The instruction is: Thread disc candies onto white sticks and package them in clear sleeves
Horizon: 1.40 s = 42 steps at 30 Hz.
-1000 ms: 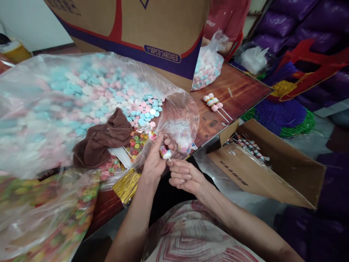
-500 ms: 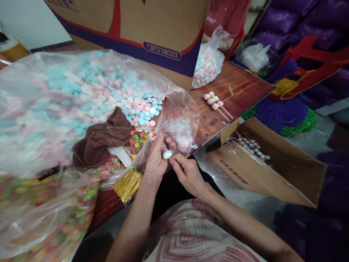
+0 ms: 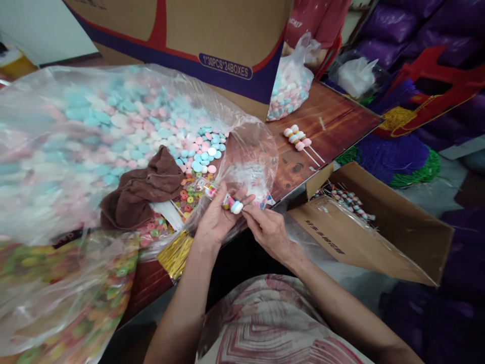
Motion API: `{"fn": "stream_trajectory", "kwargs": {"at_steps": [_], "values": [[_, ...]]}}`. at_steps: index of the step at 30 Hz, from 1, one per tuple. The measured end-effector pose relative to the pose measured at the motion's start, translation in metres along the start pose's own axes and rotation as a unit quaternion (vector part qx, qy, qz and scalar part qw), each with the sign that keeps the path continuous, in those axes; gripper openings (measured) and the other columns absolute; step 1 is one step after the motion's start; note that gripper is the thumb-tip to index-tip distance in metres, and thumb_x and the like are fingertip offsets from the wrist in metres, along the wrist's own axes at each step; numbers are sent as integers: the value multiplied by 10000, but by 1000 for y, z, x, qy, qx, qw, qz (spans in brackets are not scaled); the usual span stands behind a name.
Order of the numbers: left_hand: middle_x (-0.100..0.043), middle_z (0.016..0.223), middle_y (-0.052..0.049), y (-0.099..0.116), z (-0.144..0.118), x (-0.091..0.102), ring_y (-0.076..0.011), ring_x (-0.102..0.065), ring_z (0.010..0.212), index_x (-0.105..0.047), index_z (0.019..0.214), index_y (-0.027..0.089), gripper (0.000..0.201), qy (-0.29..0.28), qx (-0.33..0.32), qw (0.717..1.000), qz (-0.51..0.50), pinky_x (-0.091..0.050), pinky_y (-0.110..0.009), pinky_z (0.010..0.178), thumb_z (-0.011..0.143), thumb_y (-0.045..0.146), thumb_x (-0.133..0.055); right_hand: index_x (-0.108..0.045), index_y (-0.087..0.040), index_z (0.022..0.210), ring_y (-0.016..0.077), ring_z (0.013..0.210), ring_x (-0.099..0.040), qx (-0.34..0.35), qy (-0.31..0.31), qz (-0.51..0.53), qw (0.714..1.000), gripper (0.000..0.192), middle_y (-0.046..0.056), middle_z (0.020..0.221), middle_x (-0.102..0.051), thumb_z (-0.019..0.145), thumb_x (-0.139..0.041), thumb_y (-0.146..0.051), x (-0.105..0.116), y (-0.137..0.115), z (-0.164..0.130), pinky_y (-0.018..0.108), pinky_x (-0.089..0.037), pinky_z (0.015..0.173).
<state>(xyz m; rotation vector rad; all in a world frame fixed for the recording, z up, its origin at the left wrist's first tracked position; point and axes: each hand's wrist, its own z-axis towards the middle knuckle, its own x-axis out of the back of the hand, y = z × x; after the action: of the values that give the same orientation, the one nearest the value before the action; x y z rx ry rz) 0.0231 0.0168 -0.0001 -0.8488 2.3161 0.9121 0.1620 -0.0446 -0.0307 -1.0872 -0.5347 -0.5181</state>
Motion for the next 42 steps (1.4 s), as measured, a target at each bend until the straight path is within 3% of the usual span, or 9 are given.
{"fn": "stream_trajectory", "kwargs": {"at_steps": [6, 14, 25, 31, 36, 42], "values": [[-759, 941, -121, 4, -3, 0, -301, -755, 925, -584, 1049, 176, 337, -22, 34, 999, 12, -590, -515, 884, 898, 469, -653, -744, -221, 1053, 162, 646, -602, 42, -51, -10, 998, 304, 71, 817, -742, 1019, -447, -272, 14, 15, 3, 289, -464, 691], [-756, 949, -166, 7, 0, 3, -311, -751, 870, -652, 1007, 144, 404, -27, 57, 998, 26, -628, -462, 768, 911, 531, -588, -730, -218, 1067, 141, 611, -553, 60, -69, -14, 996, 308, 64, 850, -739, 1022, -429, -259, 30, 14, 6, 279, -418, 659], [-757, 890, -112, -5, -3, 1, -275, -757, 832, -641, 924, 158, 296, -16, 44, 998, 34, -629, -443, 791, 866, 441, -704, -745, -215, 1010, 161, 595, -531, 22, -37, -8, 999, 299, 58, 682, -657, 1004, -449, -256, 15, 9, 1, 307, -414, 674], [-758, 1045, -120, -9, -7, 5, -270, -736, 1021, -646, 970, 171, 199, -67, -24, 997, -6, -596, -430, 907, 923, 364, -651, -730, -208, 1066, 157, 627, -583, -61, 20, 103, 993, 249, 55, 797, -699, 991, -502, -274, 11, 4, -3, 281, -446, 655], [-766, 1059, -106, -12, -6, 10, -233, -730, 1052, -647, 971, 174, 92, -46, -99, 994, -24, -574, -376, 949, 918, 247, -662, -729, -203, 1023, 140, 600, -543, -127, 15, 165, 978, 246, 9, 715, -646, 993, -523, -334, 15, -1, -1, 261, -440, 634], [-780, 923, -103, -12, -5, 12, -235, -762, 923, -641, 944, 134, 145, -1, -114, 993, 19, -600, -388, 897, 938, 279, -641, -718, -189, 1047, 134, 631, -612, -38, 5, 85, 996, 225, 38, 808, -720, 1007, -520, -289, 17, 8, 0, 241, -463, 648]]}}
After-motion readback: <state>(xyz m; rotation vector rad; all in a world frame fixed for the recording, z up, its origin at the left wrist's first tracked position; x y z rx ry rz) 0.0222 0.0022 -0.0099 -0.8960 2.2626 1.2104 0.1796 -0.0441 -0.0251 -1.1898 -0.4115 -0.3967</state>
